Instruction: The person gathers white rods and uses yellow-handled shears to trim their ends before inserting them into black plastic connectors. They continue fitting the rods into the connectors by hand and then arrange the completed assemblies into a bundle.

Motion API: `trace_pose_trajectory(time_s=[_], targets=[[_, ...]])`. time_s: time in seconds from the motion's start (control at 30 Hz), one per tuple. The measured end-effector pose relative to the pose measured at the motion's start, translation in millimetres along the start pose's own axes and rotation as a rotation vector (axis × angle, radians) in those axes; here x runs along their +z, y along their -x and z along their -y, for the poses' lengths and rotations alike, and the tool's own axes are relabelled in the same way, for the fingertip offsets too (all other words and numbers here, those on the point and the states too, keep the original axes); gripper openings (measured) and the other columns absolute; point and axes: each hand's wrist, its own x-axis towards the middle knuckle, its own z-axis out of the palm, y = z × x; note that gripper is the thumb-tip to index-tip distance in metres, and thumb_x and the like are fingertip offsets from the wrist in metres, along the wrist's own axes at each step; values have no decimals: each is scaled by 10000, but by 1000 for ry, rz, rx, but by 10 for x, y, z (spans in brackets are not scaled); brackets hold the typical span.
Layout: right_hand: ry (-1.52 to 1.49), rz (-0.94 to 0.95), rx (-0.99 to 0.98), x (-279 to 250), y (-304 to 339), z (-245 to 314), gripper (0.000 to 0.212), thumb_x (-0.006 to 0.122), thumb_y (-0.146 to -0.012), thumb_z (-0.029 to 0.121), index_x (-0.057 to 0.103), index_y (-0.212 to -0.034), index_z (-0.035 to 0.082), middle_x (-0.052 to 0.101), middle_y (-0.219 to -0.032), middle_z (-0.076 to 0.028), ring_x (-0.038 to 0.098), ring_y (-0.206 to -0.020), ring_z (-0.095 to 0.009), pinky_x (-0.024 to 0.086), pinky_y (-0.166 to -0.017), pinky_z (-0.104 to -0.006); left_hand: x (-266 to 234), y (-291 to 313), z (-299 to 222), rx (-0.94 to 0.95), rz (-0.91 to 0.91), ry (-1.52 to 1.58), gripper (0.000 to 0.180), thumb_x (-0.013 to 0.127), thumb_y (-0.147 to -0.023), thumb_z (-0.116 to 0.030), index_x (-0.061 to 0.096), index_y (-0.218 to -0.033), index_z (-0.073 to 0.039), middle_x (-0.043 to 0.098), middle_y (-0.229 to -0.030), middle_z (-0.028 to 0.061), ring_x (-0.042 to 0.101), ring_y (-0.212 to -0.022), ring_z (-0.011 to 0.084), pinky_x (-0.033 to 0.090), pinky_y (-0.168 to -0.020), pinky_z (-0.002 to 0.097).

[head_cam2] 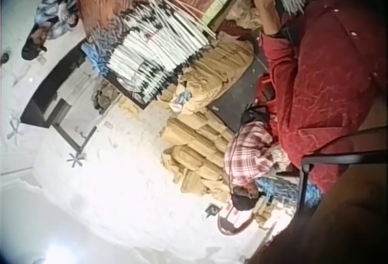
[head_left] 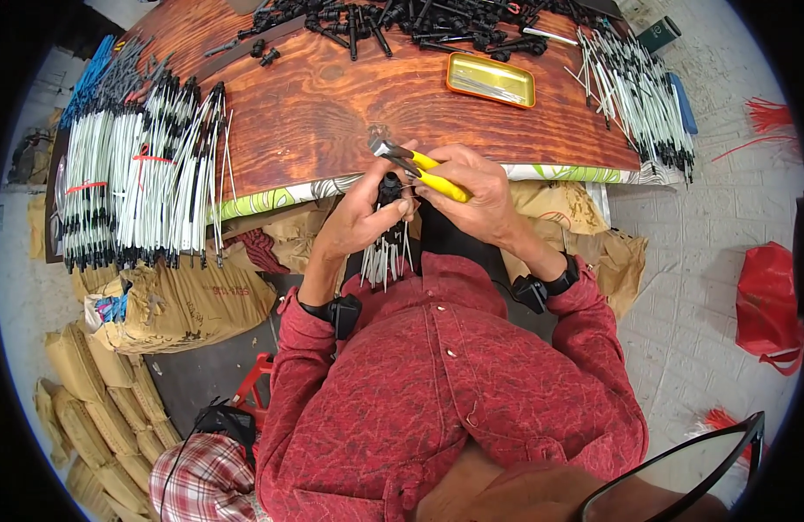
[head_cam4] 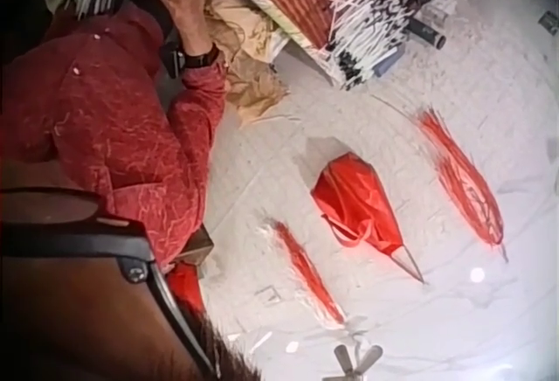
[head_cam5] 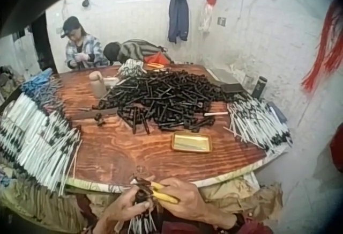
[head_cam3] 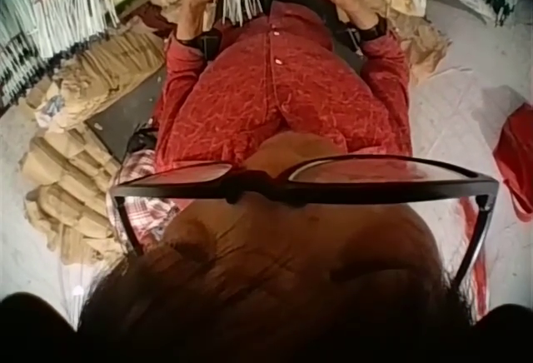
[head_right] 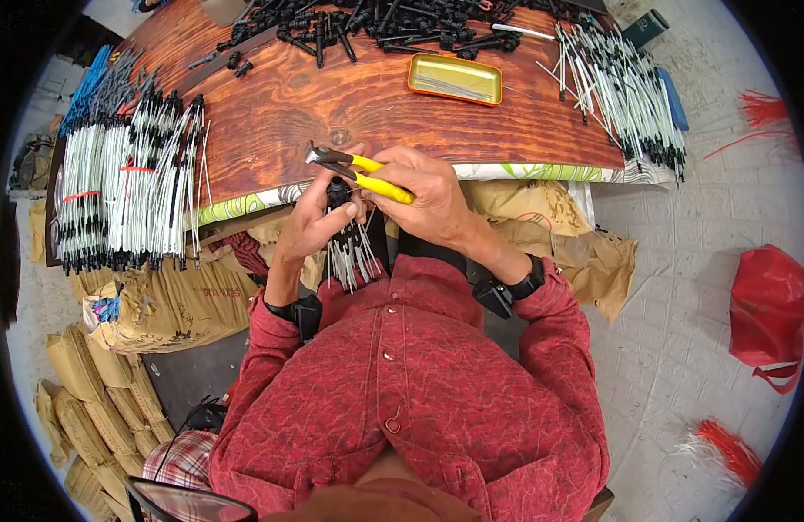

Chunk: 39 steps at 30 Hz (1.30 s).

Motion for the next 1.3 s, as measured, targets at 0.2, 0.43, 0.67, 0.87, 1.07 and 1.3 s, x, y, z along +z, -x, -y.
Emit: trace_pose_trajectory(time_s=[0.2, 0.43, 0.67, 0.87, 1.07, 1.3], targets=[[-115, 55, 237, 27, 4, -42, 154, 723, -807, -14, 698, -959, -16, 682, -990, -115, 658, -865, -188, 505, -755, -284, 41, 33, 37, 22, -8, 27, 682, 552, -924, -8, 240, -1529, 21, 521, -929, 36, 539, -844, 127, 479, -800, 274], [-152, 127, 296, 37, 63, -128, 133, 694, -839, 4, 696, -970, -20, 686, -987, -84, 653, -861, -168, 510, -771, -294, -20, 29, 75, 47, 20, 7, 710, 557, -916, 1, 222, -1542, 7, 521, -939, 50, 549, -825, 133, 490, -793, 291], [-76, 33, 177, -204, 142, -78, 207, 671, -810, -37, 702, -1013, -14, 698, -1020, -99, 670, -900, -190, 525, -789, -312, -25, 25, 86, 52, 19, 5, 717, 552, -914, 7, 216, -1547, -2, 514, -939, 48, 547, -820, 134, 490, -809, 301], [212, 186, 73, -420, 454, 66, 423, 592, -698, -93, 692, -1090, 31, 690, -1100, -125, 670, -957, -277, 532, -821, -366, 28, 0, -11, 16, -64, 15, 697, 539, -920, 12, 230, -1544, -3, 509, -934, 46, 546, -821, 130, 479, -808, 290], [549, 271, -28, -477, 454, 28, 411, 615, -689, -46, 704, -1078, 50, 674, -1176, -119, 666, -906, -311, 540, -783, -372, 126, 27, -50, 15, -105, -19, 679, 527, -924, 19, 242, -1540, -4, 500, -940, 41, 547, -833, 121, 476, -796, 280], [643, 267, -86, -469, 340, 53, 420, 623, -694, -25, 702, -1095, 72, 640, -1251, -112, 649, -970, -302, 521, -839, -407, 128, 49, -94, -11, -150, -28, 604, 530, -916, 28, 343, -1490, 5, 483, -972, 35, 550, -844, 110, 474, -798, 266]])
